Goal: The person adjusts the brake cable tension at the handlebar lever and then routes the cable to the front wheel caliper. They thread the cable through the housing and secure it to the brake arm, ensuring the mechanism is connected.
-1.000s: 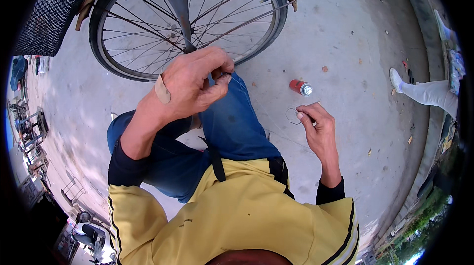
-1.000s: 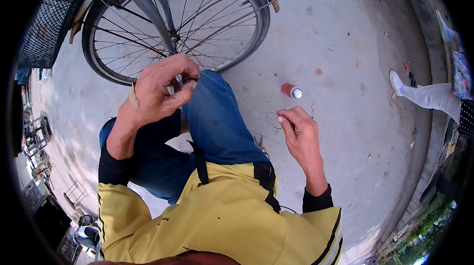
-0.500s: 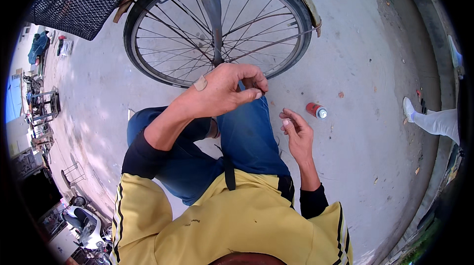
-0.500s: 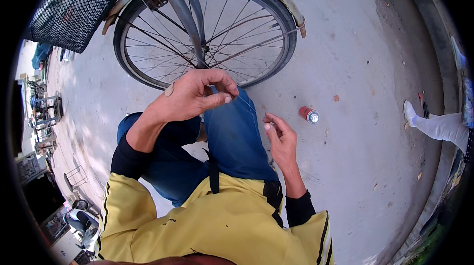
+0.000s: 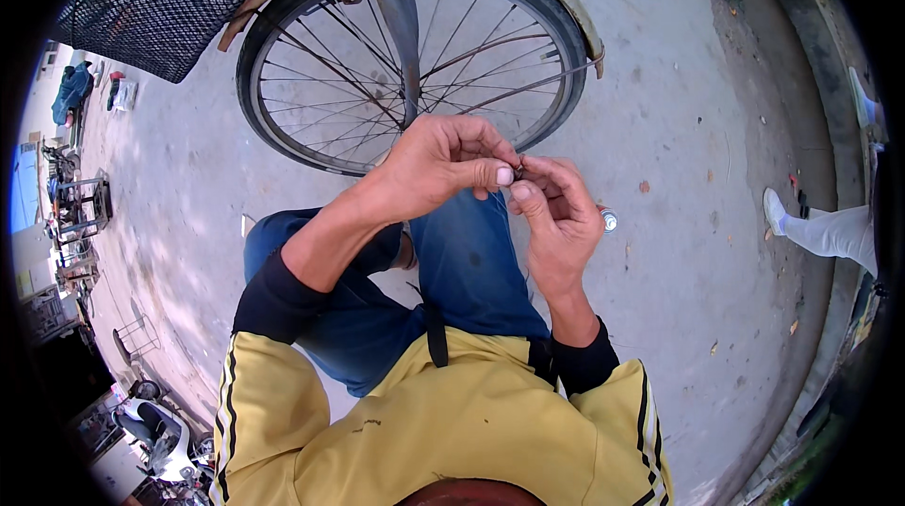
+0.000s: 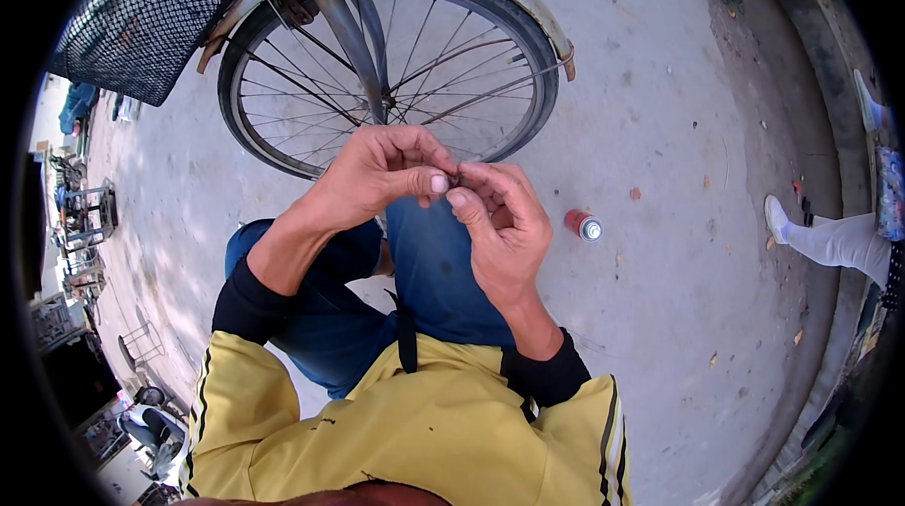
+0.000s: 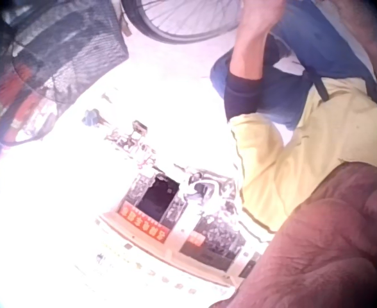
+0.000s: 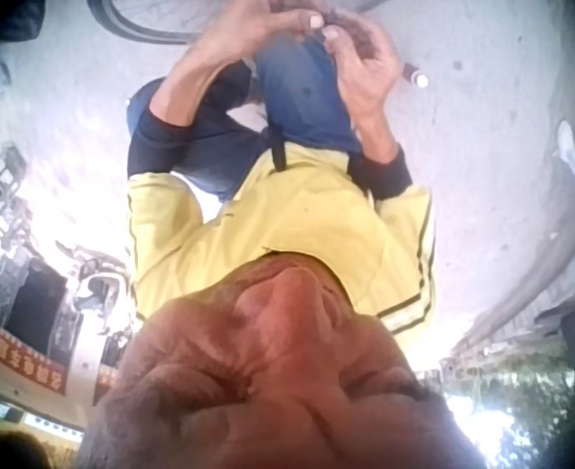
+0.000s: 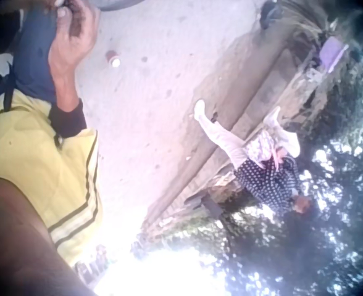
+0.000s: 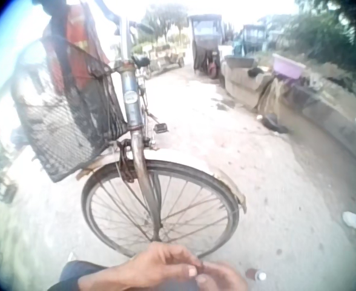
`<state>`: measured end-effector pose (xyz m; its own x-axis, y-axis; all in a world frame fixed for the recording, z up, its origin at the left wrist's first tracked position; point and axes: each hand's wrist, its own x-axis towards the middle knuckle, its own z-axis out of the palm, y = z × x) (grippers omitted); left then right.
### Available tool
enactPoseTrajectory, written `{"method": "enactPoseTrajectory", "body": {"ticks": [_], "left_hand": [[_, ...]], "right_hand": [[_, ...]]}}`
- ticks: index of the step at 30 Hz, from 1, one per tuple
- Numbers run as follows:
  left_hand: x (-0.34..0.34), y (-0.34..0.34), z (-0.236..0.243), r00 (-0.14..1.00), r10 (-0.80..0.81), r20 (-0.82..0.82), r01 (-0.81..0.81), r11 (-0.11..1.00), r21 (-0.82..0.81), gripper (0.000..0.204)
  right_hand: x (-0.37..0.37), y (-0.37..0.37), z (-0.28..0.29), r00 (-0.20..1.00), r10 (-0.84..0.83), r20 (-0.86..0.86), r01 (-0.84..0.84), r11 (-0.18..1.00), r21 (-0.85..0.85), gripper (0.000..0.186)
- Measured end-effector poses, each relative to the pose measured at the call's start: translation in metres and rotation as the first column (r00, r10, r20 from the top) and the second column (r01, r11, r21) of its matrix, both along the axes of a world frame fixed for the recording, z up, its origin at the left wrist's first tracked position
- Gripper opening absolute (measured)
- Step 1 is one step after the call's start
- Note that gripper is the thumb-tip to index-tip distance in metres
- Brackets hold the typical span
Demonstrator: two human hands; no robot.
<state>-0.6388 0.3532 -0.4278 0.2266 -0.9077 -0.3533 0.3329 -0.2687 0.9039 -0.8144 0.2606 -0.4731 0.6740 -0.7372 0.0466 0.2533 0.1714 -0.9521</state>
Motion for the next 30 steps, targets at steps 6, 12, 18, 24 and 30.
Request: {"method": "enactPoseTrajectory", "body": {"ticks": [6, 12, 18, 24, 30], "left_hand": [[-0.003, 0.003, 0.010, 0.999, 0.034, 0.013, -0.034, 0.999, 0.022, 0.019], [-0.009, 0.006, 0.009, 0.990, -0.008, 0.139, 0.011, 1.000, -0.020, 0.017], [-0.013, 0.001, 0.016, 0.723, -0.148, 0.675, 0.232, 0.972, -0.036, 0.013], [-0.013, -0.006, 0.006, 0.643, -0.267, 0.717, 0.292, 0.952, 0.093, 0.012], [-0.026, -0.016, -0.014, 0.644, -0.326, 0.692, 0.363, 0.927, 0.099, 0.012]], "right_hand": [[0.000, -0.005, 0.013, 1.000, 0.017, 0.016, -0.017, 1.000, -0.018, 0.016], [-0.003, -0.008, 0.014, 0.995, 0.033, -0.096, -0.046, 0.990, -0.134, 0.007], [-0.011, -0.002, 0.012, 0.995, 0.098, 0.029, -0.101, 0.902, 0.419, 0.019], [-0.044, -0.023, -0.002, 0.959, -0.138, -0.248, 0.122, 0.989, -0.081, 0.026], [-0.174, -0.004, -0.111, 0.374, -0.018, -0.927, -0.406, 0.896, -0.181, 0.037]]}}
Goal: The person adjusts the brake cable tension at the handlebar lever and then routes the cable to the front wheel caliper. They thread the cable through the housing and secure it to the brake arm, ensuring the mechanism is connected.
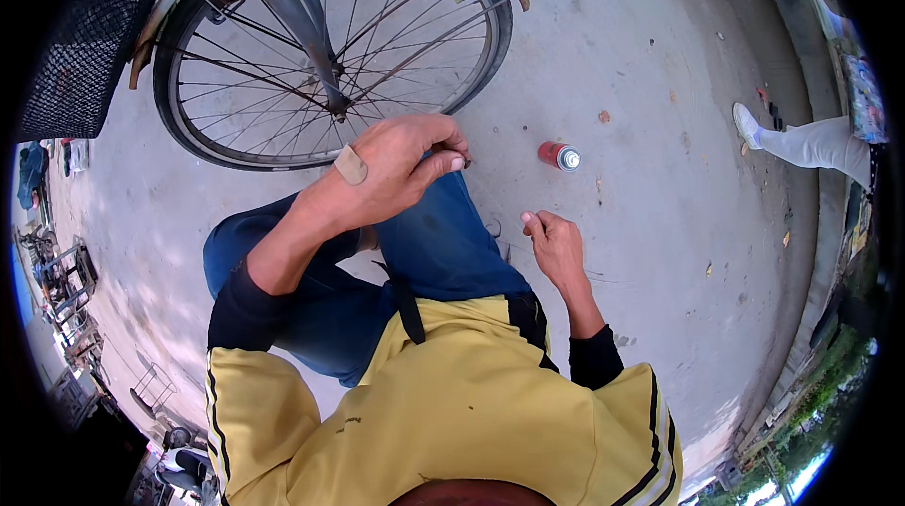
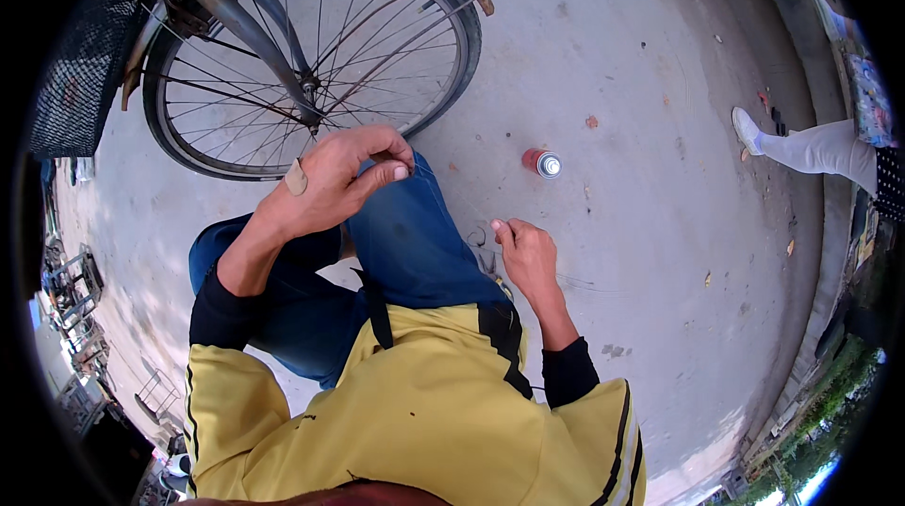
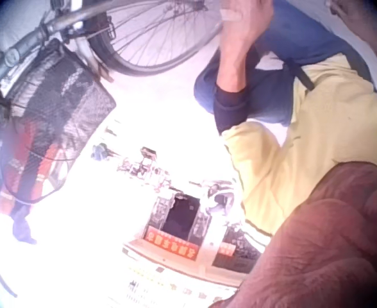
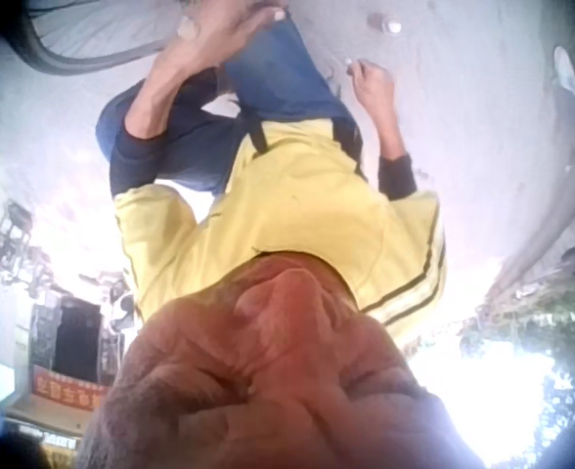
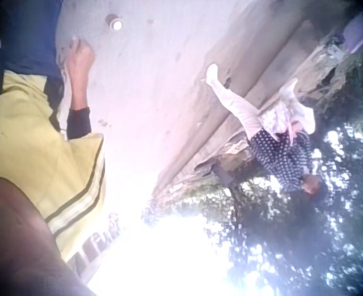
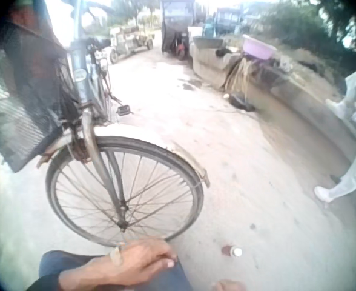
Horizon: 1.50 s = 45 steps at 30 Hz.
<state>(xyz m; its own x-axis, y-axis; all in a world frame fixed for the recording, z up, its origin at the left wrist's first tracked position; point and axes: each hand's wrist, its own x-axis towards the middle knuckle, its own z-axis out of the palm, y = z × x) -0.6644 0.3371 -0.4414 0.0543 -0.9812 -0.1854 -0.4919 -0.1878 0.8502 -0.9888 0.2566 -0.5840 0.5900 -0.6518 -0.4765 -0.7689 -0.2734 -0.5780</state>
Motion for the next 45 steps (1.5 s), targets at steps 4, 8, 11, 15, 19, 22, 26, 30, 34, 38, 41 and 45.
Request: {"method": "enactPoseTrajectory", "body": {"ticks": [4, 8, 11, 15, 19, 22, 26, 30, 34, 38, 41, 45], "left_hand": [[-0.018, -0.007, -0.026, 0.988, -0.145, 0.055, 0.137, 0.982, 0.128, 0.009], [-0.023, -0.002, -0.069, 0.903, -0.304, 0.303, 0.256, 0.948, 0.188, 0.008], [-0.018, -0.003, -0.098, 0.896, -0.304, 0.324, 0.277, 0.953, 0.126, 0.006], [-0.009, -0.005, -0.139, 0.840, -0.279, 0.466, 0.281, 0.957, 0.067, 0.007], [-0.005, -0.013, -0.148, 0.881, -0.333, 0.336, 0.203, 0.908, 0.366, 0.008], [-0.005, -0.011, -0.147, 0.895, -0.301, 0.328, 0.192, 0.926, 0.326, 0.009], [-0.012, -0.004, -0.145, 0.882, -0.301, 0.362, 0.216, 0.942, 0.257, 0.011], [-0.011, -0.005, -0.119, 0.913, -0.267, 0.308, 0.196, 0.950, 0.243, 0.013], [-0.003, 0.002, -0.068, 0.955, -0.230, 0.189, 0.157, 0.928, 0.337, 0.015], [0.010, -0.006, -0.063, 0.935, -0.338, 0.105, 0.300, 0.914, 0.275, 0.015], [0.005, 0.008, -0.044, 0.940, -0.304, 0.155, 0.246, 0.918, 0.312, 0.014], [0.024, 0.001, -0.033, 0.970, -0.172, 0.169, 0.185, 0.981, -0.060, 0.012]], "right_hand": [[-0.108, 0.060, -0.117, 0.898, -0.404, -0.175, 0.437, 0.868, 0.238, 0.039], [-0.138, 0.093, -0.180, 0.398, -0.851, -0.343, 0.829, 0.173, 0.531, 0.047], [-0.128, 0.089, -0.208, -0.017, -0.913, -0.409, 0.808, -0.253, 0.532, 0.046], [-0.119, 0.072, -0.236, -0.178, -0.871, -0.457, 0.779, -0.408, 0.475, 0.036], [-0.120, 0.059, -0.265, -0.176, -0.889, -0.424, 0.781, -0.388, 0.489, 0.027], [-0.134, 0.060, -0.297, -0.179, -0.889, -0.421, 0.733, -0.406, 0.546, 0.018], [-0.154, 0.055, -0.287, -0.299, -0.874, -0.384, 0.671, -0.479, 0.567, 0.025], [-0.219, 0.058, -0.280, -0.552, -0.774, -0.309, 0.481, -0.599, 0.640, 0.030], [-0.295, 0.022, -0.252, -0.636, -0.762, -0.124, 0.453, -0.498, 0.739, 0.024], [-0.427, -0.005, -0.225, -0.482, -0.760, 0.436, 0.794, -0.167, 0.585, 0.025], [-0.242, -0.080, -0.054, -0.231, -0.731, 0.642, 0.949, -0.026, 0.313, 0.023], [-0.105, -0.085, 0.102, 0.080, -0.638, 0.766, 0.891, 0.390, 0.232, 0.036]]}}
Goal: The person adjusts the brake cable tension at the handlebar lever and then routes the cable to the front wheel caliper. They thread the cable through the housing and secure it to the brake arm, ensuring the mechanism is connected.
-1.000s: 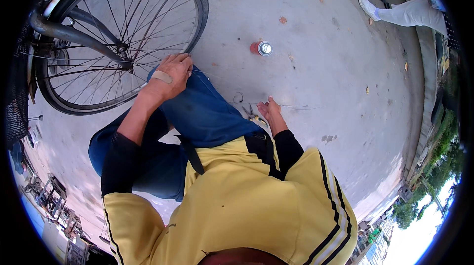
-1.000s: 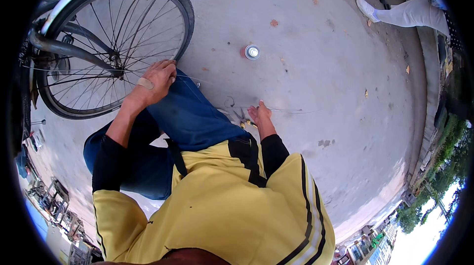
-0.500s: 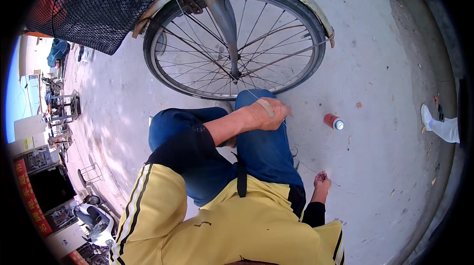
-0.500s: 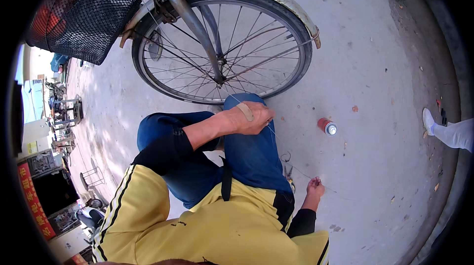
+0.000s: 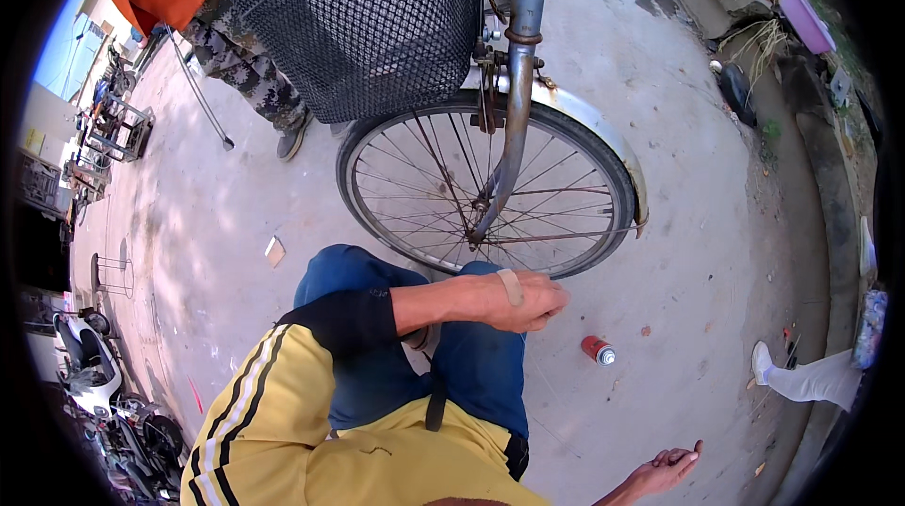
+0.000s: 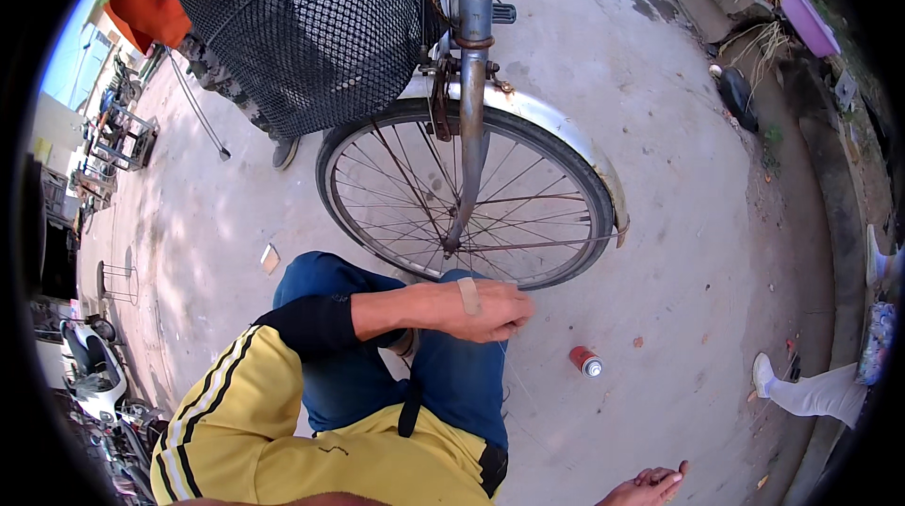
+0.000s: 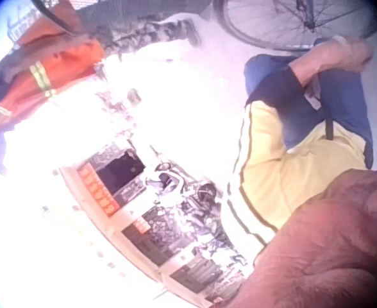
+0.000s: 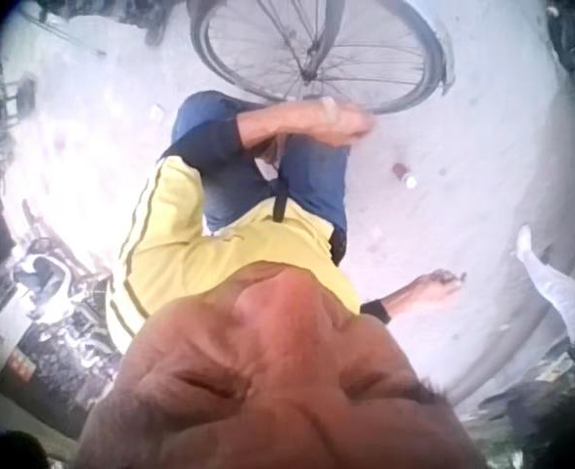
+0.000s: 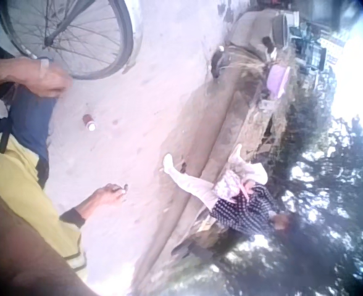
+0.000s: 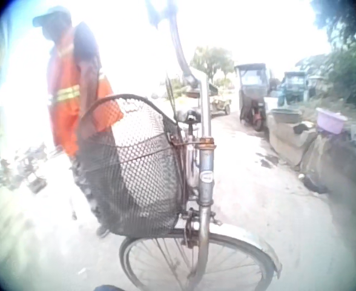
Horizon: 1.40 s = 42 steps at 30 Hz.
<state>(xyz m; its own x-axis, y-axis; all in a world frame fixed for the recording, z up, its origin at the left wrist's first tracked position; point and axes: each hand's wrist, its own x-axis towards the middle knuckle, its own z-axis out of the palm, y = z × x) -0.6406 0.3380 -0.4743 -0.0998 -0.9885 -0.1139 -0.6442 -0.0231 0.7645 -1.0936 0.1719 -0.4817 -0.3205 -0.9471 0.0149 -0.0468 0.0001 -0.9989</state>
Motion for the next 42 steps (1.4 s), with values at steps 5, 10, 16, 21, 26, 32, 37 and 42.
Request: {"method": "enactPoseTrajectory", "body": {"ticks": [5, 10, 16, 21, 26, 32, 37, 42], "left_hand": [[0.016, -0.014, 0.052, 0.749, 0.214, -0.627, -0.215, 0.974, 0.075, 0.007], [0.045, 0.001, 0.069, 0.289, 0.245, -0.925, -0.481, 0.873, 0.081, 0.010], [0.053, 0.014, 0.084, -0.041, 0.196, -0.980, -0.589, 0.787, 0.183, 0.011], [0.047, 0.017, 0.077, 0.013, 0.221, -0.975, -0.600, 0.782, 0.169, 0.013], [0.042, 0.010, 0.075, 0.187, 0.277, -0.943, -0.583, 0.803, 0.120, 0.016], [0.016, 0.001, 0.073, 0.406, 0.292, -0.866, -0.402, 0.908, 0.117, 0.013], [0.000, -0.003, 0.060, 0.486, 0.258, -0.835, -0.328, 0.939, 0.100, 0.010], [-0.008, -0.001, 0.052, 0.504, 0.330, -0.798, -0.472, 0.879, 0.066, 0.016]], "right_hand": [[0.124, 0.033, 0.033, 0.768, 0.639, -0.035, -0.637, 0.758, -0.141, 0.025], [0.219, 0.069, 0.039, 0.580, 0.814, 0.026, -0.802, 0.577, -0.156, 0.027], [0.236, 0.087, 0.023, 0.560, 0.820, 0.122, -0.809, 0.572, -0.134, 0.021], [0.238, 0.102, 0.024, 0.391, 0.919, -0.056, -0.917, 0.383, -0.115, 0.018], [0.235, 0.091, 0.023, 0.256, 0.960, 0.114, -0.966, 0.252, 0.048, 0.031], [0.299, 0.057, 0.056, 0.382, 0.847, 0.370, -0.904, 0.425, -0.040, 0.046], [0.320, 0.039, 0.064, 0.277, 0.775, 0.568, -0.955, 0.289, 0.071, 0.032], [0.328, 0.046, 0.058, 0.367, 0.717, 0.593, -0.856, 0.510, -0.087, 0.019]]}}
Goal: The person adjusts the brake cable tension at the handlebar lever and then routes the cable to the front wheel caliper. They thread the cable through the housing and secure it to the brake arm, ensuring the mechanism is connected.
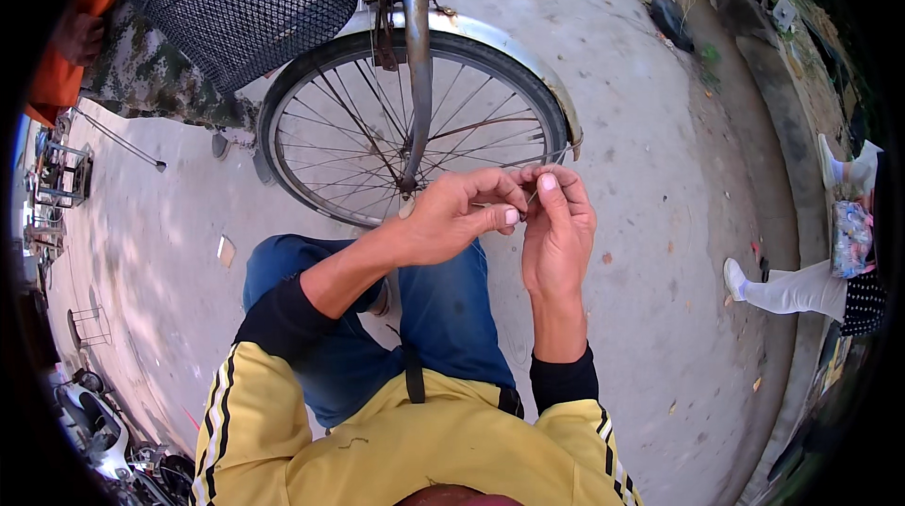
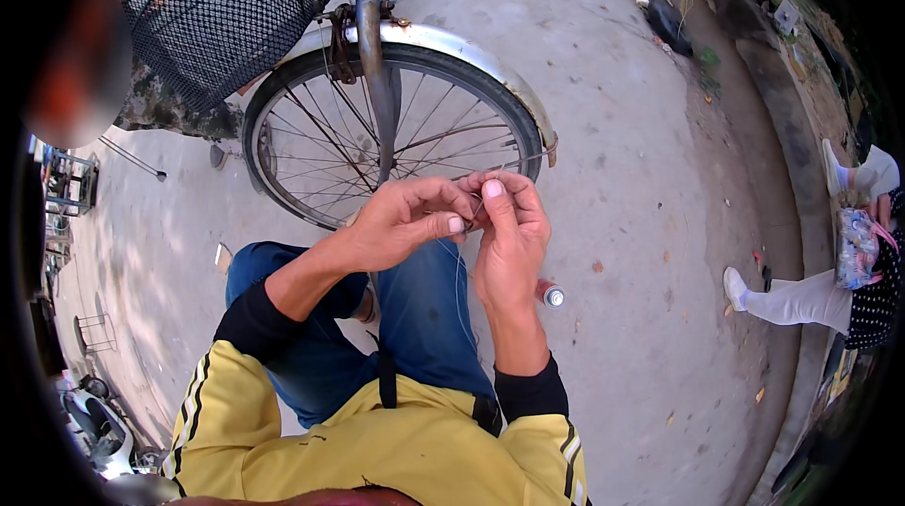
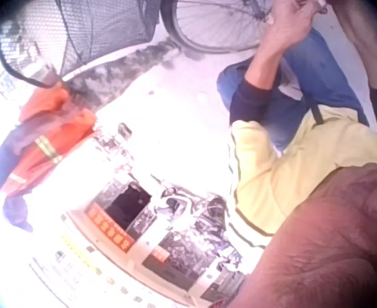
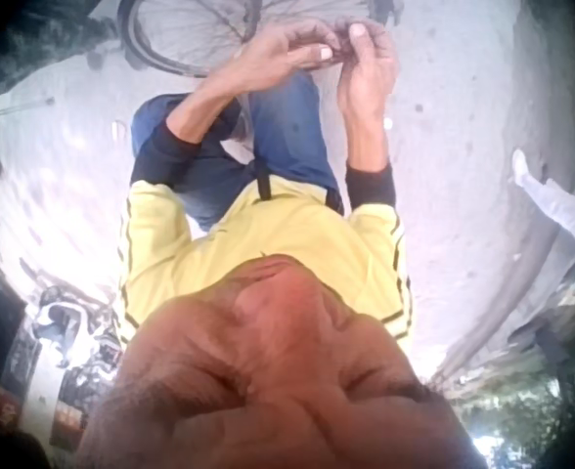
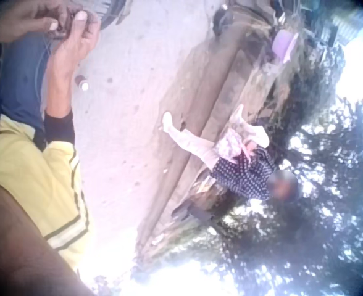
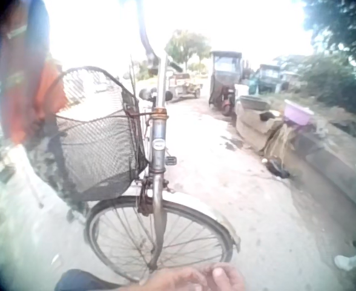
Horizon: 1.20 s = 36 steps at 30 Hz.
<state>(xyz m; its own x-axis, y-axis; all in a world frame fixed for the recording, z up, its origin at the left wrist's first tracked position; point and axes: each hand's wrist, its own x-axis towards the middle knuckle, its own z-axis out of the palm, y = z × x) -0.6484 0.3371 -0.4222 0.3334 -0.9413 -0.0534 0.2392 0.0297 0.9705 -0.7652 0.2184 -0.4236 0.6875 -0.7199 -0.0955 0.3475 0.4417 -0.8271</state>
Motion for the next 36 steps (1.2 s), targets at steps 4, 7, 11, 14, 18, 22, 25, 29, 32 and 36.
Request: {"method": "enactPoseTrajectory", "body": {"ticks": [4, 7, 11, 14, 18, 22, 25, 29, 32, 36], "left_hand": [[0.011, 0.005, 0.014, 0.987, 0.129, -0.095, -0.119, 0.988, 0.096, 0.024], [0.016, 0.007, 0.003, 0.926, 0.183, -0.331, -0.184, 0.982, 0.028, 0.024], [0.020, 0.006, 0.003, 0.868, 0.204, -0.452, -0.230, 0.973, -0.003, 0.024], [0.019, 0.005, 0.006, 0.862, 0.181, -0.474, -0.212, 0.977, -0.012, 0.025], [0.016, 0.003, 0.010, 0.860, 0.164, -0.482, -0.194, 0.981, -0.011, 0.024], [0.013, 0.001, 0.010, 0.854, 0.167, -0.492, -0.197, 0.980, -0.011, 0.023], [0.014, 0.001, 0.011, 0.850, 0.160, -0.502, -0.189, 0.982, -0.007, 0.022], [0.014, 0.002, 0.010, 0.837, 0.170, -0.521, -0.207, 0.978, -0.012, 0.021], [0.014, 0.004, 0.009, 0.832, 0.191, -0.522, -0.230, 0.973, -0.011, 0.021], [0.017, 0.007, 0.010, 0.821, 0.192, -0.537, -0.241, 0.970, -0.021, 0.022]], "right_hand": [[-0.011, 0.006, 0.004, 0.992, -0.098, -0.074, 0.083, 0.979, -0.186, 0.017], [-0.024, 0.020, 0.008, 0.982, -0.046, -0.184, -0.020, 0.940, -0.340, 0.016], [-0.023, 0.031, 0.004, 0.967, -0.073, -0.245, -0.049, 0.889, -0.455, 0.014], [-0.022, 0.032, 0.004, 0.962, -0.067, -0.265, -0.063, 0.889, -0.454, 0.014], [-0.019, 0.033, 0.005, 0.961, -0.074, -0.265, -0.051, 0.899, -0.435, 0.014], [-0.018, 0.033, 0.005, 0.966, -0.078, -0.245, -0.034, 0.906, -0.422, 0.013], [-0.019, 0.032, 0.006, 0.971, -0.059, -0.233, -0.031, 0.931, -0.365, 0.013], [-0.017, 0.033, 0.008, 0.973, -0.061, -0.222, -0.022, 0.935, -0.355, 0.013], [-0.018, 0.033, 0.007, 0.971, -0.050, -0.235, -0.039, 0.931, -0.362, 0.013], [-0.017, 0.035, 0.007, 0.973, -0.038, -0.226, -0.046, 0.934, -0.354, 0.013]]}}
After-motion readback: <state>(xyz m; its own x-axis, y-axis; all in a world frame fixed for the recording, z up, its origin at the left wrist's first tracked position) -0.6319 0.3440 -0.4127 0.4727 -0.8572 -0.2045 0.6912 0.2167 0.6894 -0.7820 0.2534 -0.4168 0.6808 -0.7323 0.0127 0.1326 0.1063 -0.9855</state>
